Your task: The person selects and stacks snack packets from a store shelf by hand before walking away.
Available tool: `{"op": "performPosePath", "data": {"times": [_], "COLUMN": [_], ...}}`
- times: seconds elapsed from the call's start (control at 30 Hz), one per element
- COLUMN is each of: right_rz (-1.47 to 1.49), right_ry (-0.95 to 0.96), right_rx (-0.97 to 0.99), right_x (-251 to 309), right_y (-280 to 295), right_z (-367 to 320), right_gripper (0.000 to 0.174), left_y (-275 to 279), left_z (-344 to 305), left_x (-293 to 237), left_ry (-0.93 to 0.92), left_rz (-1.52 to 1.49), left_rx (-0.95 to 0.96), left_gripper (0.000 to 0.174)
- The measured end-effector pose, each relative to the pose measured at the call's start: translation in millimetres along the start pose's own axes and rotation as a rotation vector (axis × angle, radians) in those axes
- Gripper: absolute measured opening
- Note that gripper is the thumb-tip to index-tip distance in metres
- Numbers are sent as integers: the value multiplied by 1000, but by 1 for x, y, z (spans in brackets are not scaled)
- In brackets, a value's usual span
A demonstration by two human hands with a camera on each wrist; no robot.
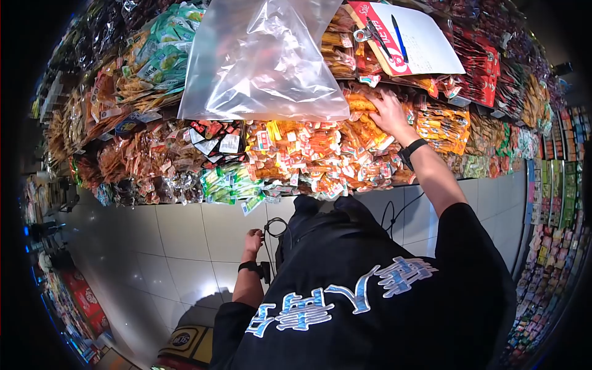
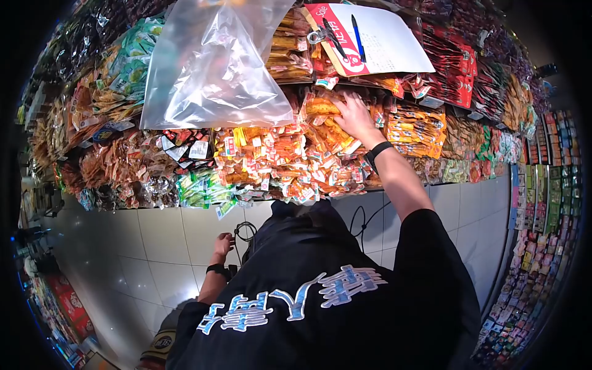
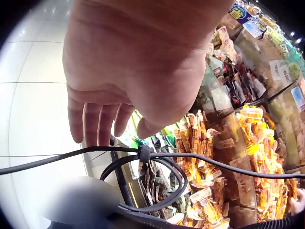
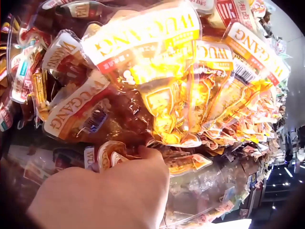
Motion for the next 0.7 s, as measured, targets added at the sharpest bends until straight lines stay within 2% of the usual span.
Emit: {"op": "performPosePath", "data": {"times": [0.2, 0.3, 0.5, 0.6, 0.67, 0.7], "right_rz": [51, 140, 412, 754, 975, 1504], "right_ry": [126, 272, 431, 352, 240, 69], "right_rx": [-125, -207, -305, -245, -206, -193], "right_x": [1, 13, 32, 31, 20, 22], "right_y": [22, 43, 110, 139, 134, 135], "right_z": [-2, -7, -37, -60, -78, -81], "right_gripper": [50, 47, 48, 45, 37, 34], "left_y": [-25, -46, -90, -120, -147, -164], "left_z": [-13, -30, -97, -157, -203, -232], "left_x": [13, 4, -56, -115, -163, -191], "left_ry": [28, -1, -281, -385, -522, -601], "left_rz": [-38, -68, -289, -294, -286, -240], "left_rx": [-46, -88, -206, -195, -126, -76], "left_gripper": [36, 34, 30, 33, 34, 35]}}
Point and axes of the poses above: each hand's wrist, its own z-axis towards the middle knuckle, its own y-axis out of the back of the hand, x = y × z, the point moved 10 cm from there along z, towards the middle knuckle, and after that the axes turned 11 degrees about y, right-handed, at the moved point
